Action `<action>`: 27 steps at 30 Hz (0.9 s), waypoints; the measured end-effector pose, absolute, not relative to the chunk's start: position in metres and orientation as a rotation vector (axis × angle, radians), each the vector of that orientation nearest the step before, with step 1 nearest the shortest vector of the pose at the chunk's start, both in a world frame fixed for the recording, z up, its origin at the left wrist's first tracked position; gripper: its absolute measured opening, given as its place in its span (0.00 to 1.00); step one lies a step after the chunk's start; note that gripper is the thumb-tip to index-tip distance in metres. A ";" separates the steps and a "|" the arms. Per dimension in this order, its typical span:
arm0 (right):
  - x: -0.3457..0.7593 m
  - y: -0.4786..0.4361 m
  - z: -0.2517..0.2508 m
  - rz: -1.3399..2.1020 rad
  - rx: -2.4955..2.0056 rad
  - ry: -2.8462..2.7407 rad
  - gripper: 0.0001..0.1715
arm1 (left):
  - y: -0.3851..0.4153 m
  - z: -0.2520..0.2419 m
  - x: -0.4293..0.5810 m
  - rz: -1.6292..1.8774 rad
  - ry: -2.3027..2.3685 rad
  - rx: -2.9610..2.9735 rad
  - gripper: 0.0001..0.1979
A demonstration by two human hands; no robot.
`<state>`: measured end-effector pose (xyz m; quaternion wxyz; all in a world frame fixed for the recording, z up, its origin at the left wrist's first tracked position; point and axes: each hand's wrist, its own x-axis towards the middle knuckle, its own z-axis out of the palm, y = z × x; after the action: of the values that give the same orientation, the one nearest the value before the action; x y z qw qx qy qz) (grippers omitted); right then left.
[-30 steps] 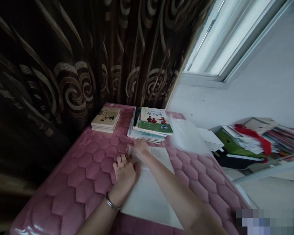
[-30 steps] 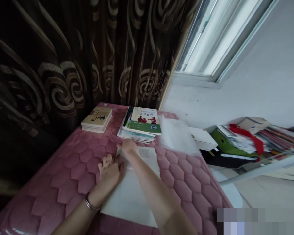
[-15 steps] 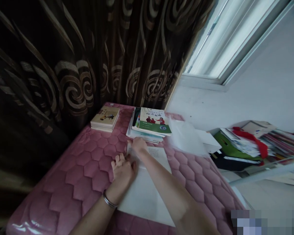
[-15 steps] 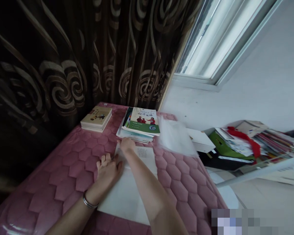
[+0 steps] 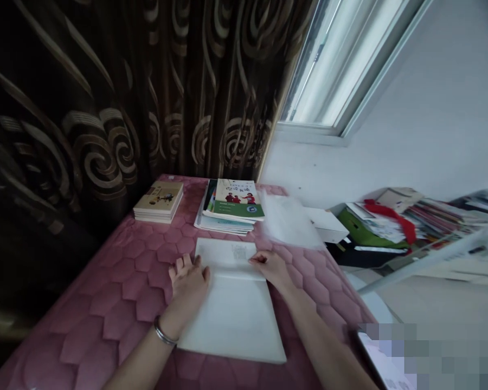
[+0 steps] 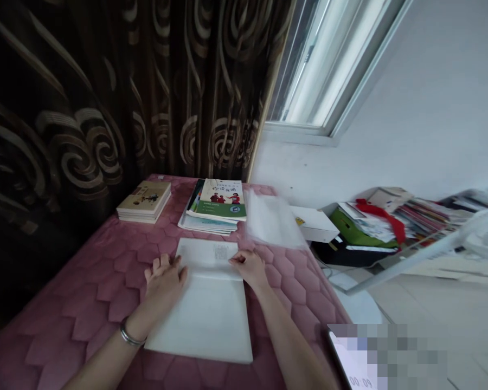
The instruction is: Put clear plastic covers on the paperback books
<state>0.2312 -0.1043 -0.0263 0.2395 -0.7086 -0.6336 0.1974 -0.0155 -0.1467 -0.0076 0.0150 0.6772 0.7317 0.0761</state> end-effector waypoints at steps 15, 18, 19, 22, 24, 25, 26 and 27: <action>0.239 -0.097 -0.032 0.573 -1.888 -1.751 0.07 | -0.143 -0.010 0.112 0.152 1.738 2.306 0.30; 0.247 -0.089 -0.028 0.557 -1.950 -1.746 0.05 | -0.146 -0.012 0.112 0.242 1.748 2.317 0.28; 0.249 -0.086 -0.026 0.540 -1.982 -1.743 0.06 | -0.147 -0.012 0.110 0.259 1.743 2.316 0.28; 0.251 -0.073 -0.020 0.478 -2.092 -1.728 0.11 | -0.147 -0.010 0.107 0.268 1.728 2.317 0.27; 0.249 -0.063 -0.017 0.443 -2.172 -1.709 0.14 | -0.147 -0.009 0.107 0.257 1.711 2.323 0.27; 0.248 -0.058 -0.016 0.425 -2.214 -1.694 0.17 | -0.147 -0.009 0.107 0.254 1.706 2.324 0.27; 0.246 -0.054 -0.016 0.406 -2.255 -1.675 0.19 | -0.147 -0.009 0.107 0.255 1.704 2.324 0.27; 0.244 -0.051 -0.015 0.385 -2.290 -1.656 0.22 | -0.147 -0.009 0.107 0.265 1.707 2.323 0.27</action>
<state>0.2441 -0.0512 -0.0153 0.1440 -0.7945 -0.5746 0.1336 0.1070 -0.1468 -0.0093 0.1229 0.7964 0.5852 0.0907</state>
